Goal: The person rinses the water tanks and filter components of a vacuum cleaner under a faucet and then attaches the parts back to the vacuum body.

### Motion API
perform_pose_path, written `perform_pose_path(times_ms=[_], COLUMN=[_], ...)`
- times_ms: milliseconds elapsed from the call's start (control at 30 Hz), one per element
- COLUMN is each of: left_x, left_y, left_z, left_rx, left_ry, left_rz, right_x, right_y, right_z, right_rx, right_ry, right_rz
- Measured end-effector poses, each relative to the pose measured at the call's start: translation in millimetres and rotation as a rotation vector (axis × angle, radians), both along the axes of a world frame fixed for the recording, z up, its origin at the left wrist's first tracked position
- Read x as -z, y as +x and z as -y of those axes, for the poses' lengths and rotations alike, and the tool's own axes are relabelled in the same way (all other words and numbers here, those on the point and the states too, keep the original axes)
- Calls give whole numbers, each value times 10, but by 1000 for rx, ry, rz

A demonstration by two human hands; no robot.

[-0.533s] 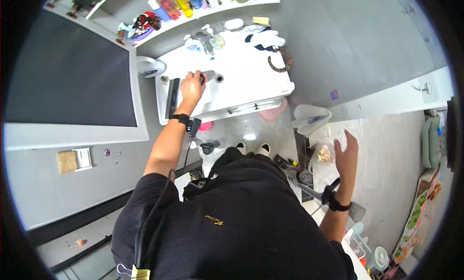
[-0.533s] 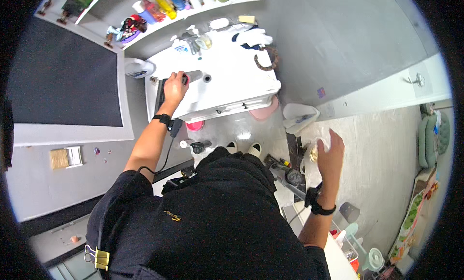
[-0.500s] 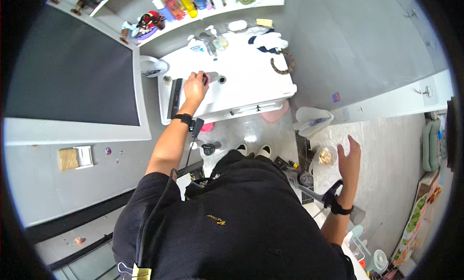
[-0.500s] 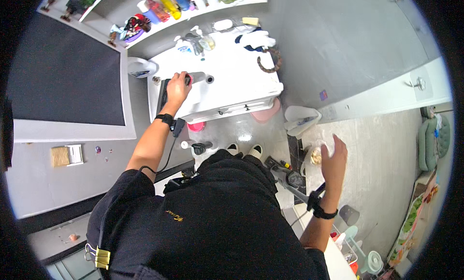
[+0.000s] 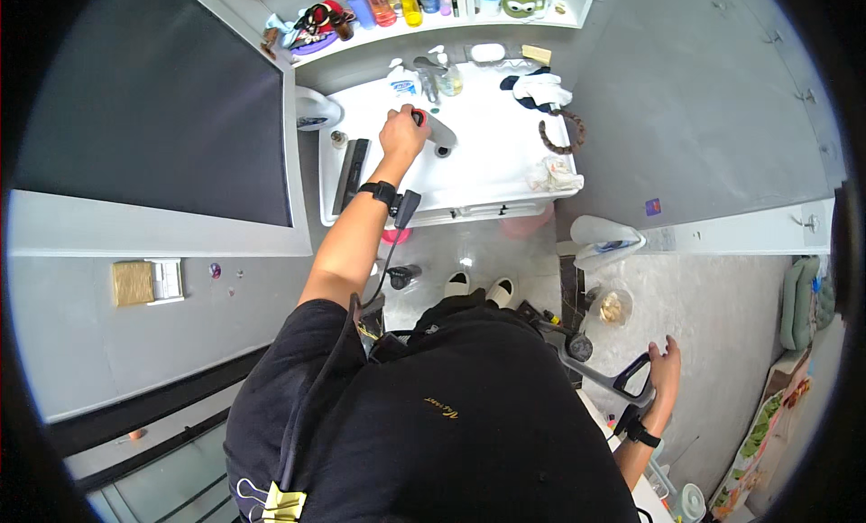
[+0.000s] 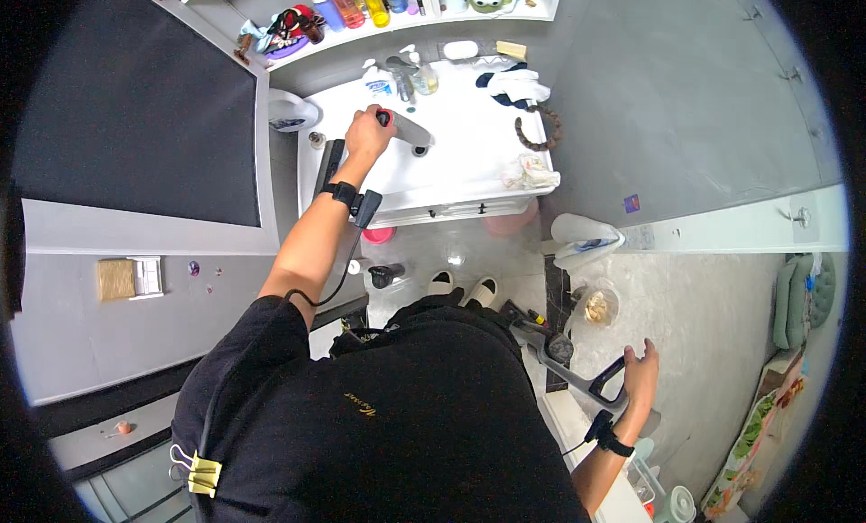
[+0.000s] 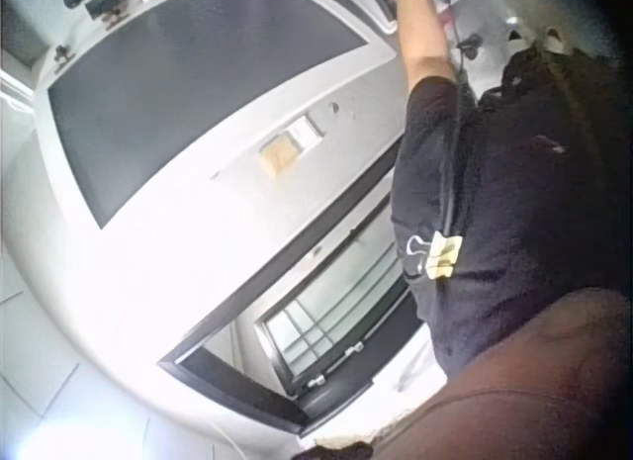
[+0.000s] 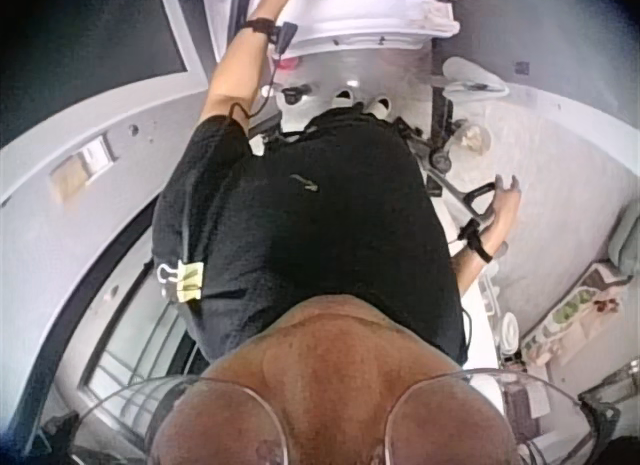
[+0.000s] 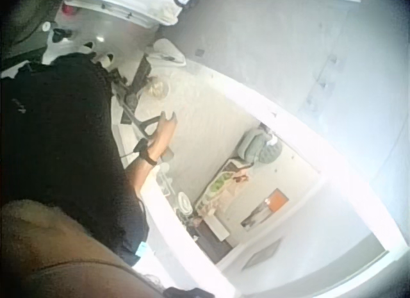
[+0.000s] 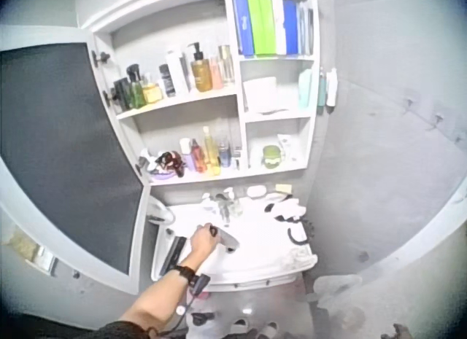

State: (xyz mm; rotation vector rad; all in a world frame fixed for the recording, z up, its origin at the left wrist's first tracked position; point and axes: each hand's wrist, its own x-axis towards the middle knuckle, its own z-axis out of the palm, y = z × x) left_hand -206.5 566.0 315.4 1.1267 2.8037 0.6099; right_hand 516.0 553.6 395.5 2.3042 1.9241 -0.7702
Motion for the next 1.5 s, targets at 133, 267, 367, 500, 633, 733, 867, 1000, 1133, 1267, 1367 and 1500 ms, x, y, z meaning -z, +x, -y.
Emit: perform_pose_path(times_ms=[133,267,367,500,633,733,867,1000,1133,1267,1367,1500], left_x=[-26,156,104,87,145,195,27,66,115,237,423,477], left_y=[-400,-1354,-1834,-2268,-2406,-2573,-2565,-2717,-2731,-2636,-2622,-1645], left_z=[-39,-14,-38,32,-16,109,72,24,-10,-154,-209,-453], left_rx=[-129,-170,-237,-278,-232,-269,-187,-201,-202,-135,-87,-20], left_ry=[29,-48,-159,-187,-208,-212,-351,-560,-590,-606,-465,-37], left_rz=[-41,-193,-186,-208,-186,-211,-215,-261,-333,-396,-644,-736], right_x=[236,188,162,236,489,509,360,328,338,393,256,116], right_y=[293,277,232,247,602,530,295,259,255,556,374,166], right_z=[139,229,328,369,487,480,469,517,597,674,604,596], right_rx=[12,23,69,79,94,255,379,353,381,399,558,744], right_ry=[70,26,10,15,88,45,-2,2,72,-47,-213,-502], right_rz=[59,25,11,37,30,-149,-141,-40,-130,-193,-437,-862])
